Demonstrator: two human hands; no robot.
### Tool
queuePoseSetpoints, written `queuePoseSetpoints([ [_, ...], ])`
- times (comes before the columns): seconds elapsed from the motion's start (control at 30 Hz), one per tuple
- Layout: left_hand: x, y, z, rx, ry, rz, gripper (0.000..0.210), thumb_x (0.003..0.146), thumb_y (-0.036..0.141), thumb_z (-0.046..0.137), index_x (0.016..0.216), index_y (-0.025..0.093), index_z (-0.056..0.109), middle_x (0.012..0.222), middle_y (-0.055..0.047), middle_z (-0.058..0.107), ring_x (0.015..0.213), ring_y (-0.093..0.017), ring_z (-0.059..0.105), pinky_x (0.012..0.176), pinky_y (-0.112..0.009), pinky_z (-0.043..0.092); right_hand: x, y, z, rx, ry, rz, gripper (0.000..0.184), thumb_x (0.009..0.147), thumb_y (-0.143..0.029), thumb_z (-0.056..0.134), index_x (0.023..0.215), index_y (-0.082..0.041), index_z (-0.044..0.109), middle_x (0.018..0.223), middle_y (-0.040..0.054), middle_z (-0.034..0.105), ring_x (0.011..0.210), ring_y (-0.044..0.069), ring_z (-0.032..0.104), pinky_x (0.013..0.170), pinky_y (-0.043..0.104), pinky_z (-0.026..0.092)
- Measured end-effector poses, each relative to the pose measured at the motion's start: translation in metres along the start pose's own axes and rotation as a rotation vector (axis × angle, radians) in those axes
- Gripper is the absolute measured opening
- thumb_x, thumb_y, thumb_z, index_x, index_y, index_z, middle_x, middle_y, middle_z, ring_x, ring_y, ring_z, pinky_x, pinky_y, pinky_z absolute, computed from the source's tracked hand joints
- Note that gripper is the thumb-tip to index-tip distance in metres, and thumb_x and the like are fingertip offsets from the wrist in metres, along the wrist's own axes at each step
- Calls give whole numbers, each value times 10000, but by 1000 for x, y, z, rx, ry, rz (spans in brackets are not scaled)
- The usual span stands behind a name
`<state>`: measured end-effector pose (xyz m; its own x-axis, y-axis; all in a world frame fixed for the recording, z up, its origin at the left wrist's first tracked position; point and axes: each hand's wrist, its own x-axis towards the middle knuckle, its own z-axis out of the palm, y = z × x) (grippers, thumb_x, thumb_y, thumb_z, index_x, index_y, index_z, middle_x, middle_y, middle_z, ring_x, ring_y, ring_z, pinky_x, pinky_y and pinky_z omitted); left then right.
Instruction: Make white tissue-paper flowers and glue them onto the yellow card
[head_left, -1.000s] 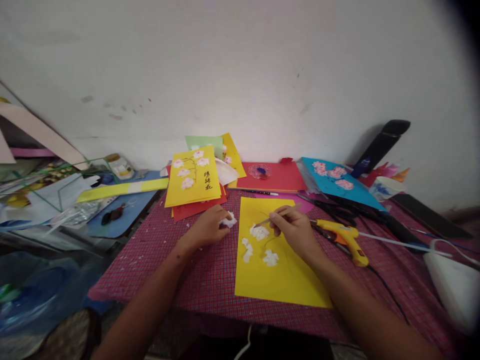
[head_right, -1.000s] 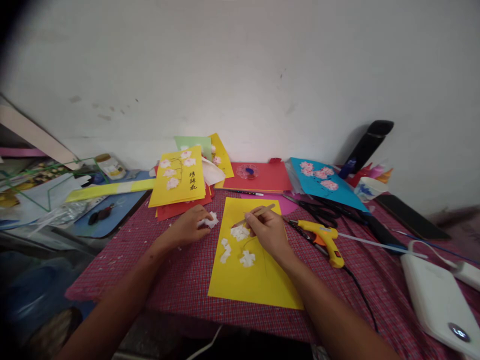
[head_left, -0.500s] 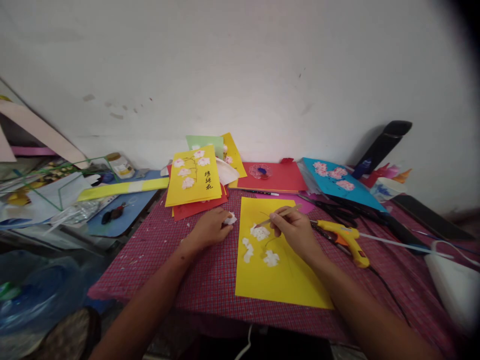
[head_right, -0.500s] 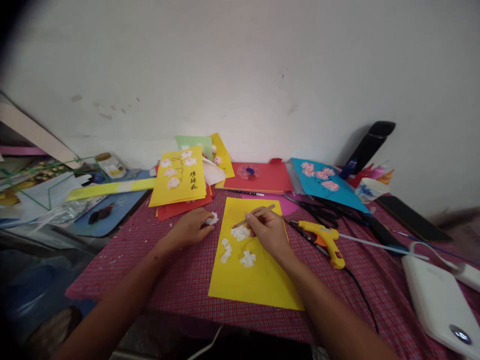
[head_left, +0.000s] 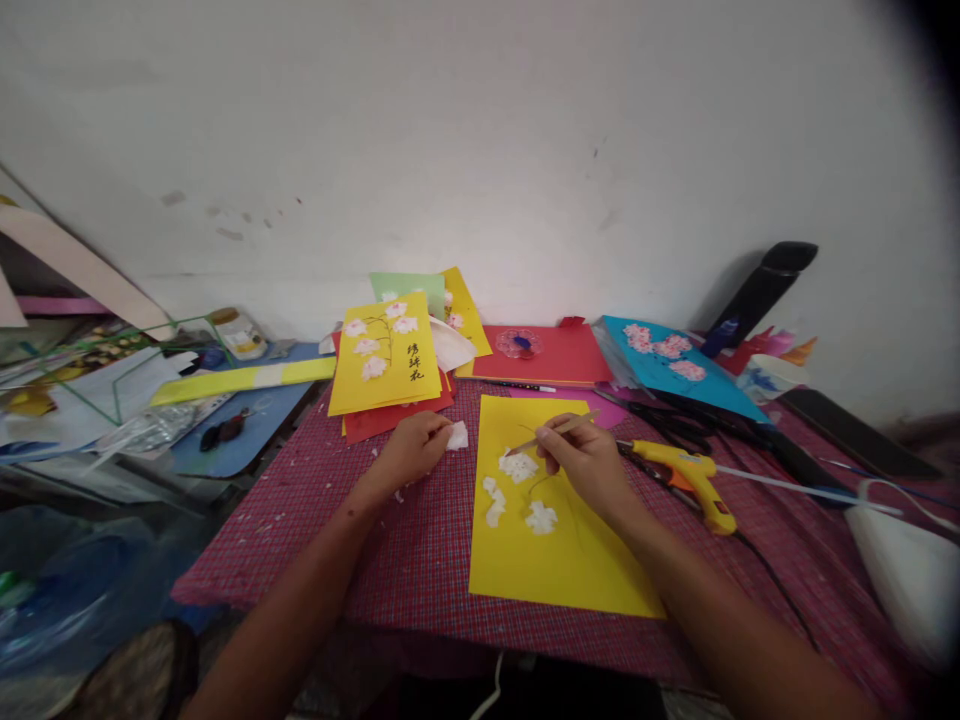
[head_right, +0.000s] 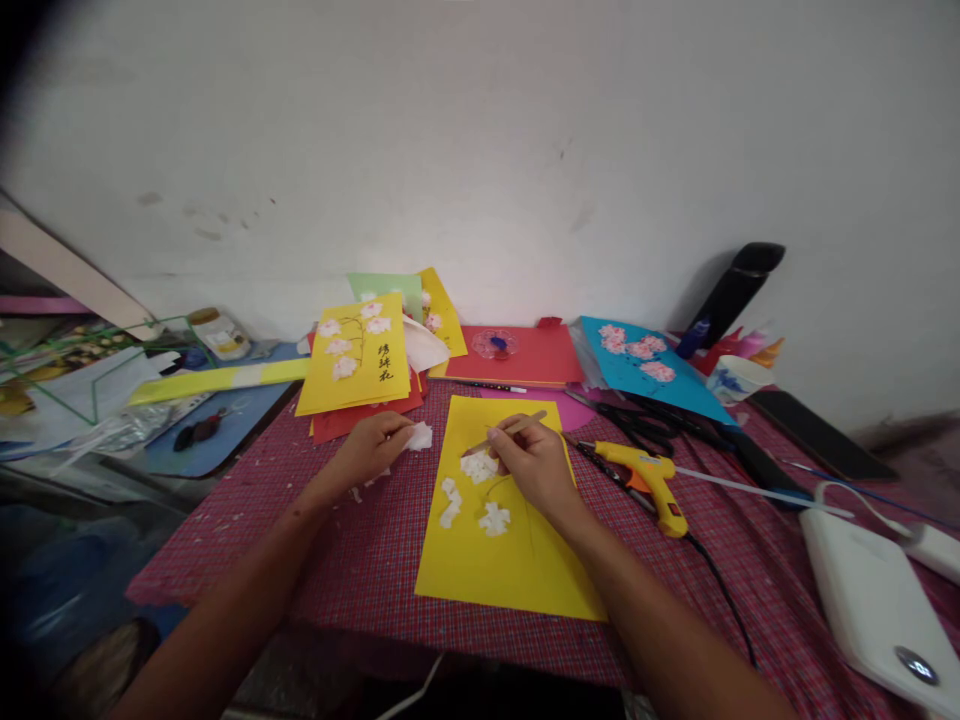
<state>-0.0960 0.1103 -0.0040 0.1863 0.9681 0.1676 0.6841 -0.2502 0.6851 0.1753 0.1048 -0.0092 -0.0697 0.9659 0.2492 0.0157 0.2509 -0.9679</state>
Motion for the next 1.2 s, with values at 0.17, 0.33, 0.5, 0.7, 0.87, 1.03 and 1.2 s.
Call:
queuePoseSetpoints([
  [0.17,-4,7,4,-389,-90,-243,302,850,444,585,850,165,701,671,-2,631,541,-111,505,496,-213,343,-2,-3,0,8,-56,-54,301,842,-443,714,693,-181,710,801,56,700,493,108,560,449,249,465],
  [0.33,-6,13,19,-703,-186,-248,285,812,405,660,846,128,716,700,-42,690,555,-95,552,567,-218,417,-8,-7,5,0,-147,-71,293,875,-405,685,684,-188,739,801,57,701,499,110,571,471,253,484],
  [0.5,-9,21,25,-780,-228,-269,357,789,458,725,839,104,723,663,-54,688,538,-100,569,563,-232,428,-10,-4,6,7,-157,-47,283,880,-396,678,699,-188,747,876,63,705,500,98,565,479,251,475],
  [0.7,-10,20,25,-862,-253,-301,362,763,445,763,866,100,727,650,-58,698,536,-103,596,559,-222,436,-8,2,6,-15,-168,-37,288,886,-396,667,717,-178,752,928,69,697,496,85,562,480,243,469],
  [0.87,-10,18,25,-956,-276,-322,314,723,367,794,870,96,736,678,-72,716,580,-121,632,576,-222,458,-5,3,6,-40,-158,-42,300,884,-397,664,704,-173,751,939,74,694,494,81,563,476,243,462],
  [1.03,-10,19,25,-1028,-304,-287,278,610,214,822,859,106,760,736,-72,738,649,-134,655,612,-222,483,-4,-2,5,-38,-113,-41,304,871,-396,674,682,-168,744,874,76,703,502,98,570,480,255,468],
  [1.2,-11,22,27,-1000,-294,-300,311,654,320,855,852,101,755,696,-56,720,610,-116,639,611,-220,483,-4,-5,6,1,-101,-16,299,858,-400,688,680,-162,722,737,54,693,467,101,546,463,255,449],
])
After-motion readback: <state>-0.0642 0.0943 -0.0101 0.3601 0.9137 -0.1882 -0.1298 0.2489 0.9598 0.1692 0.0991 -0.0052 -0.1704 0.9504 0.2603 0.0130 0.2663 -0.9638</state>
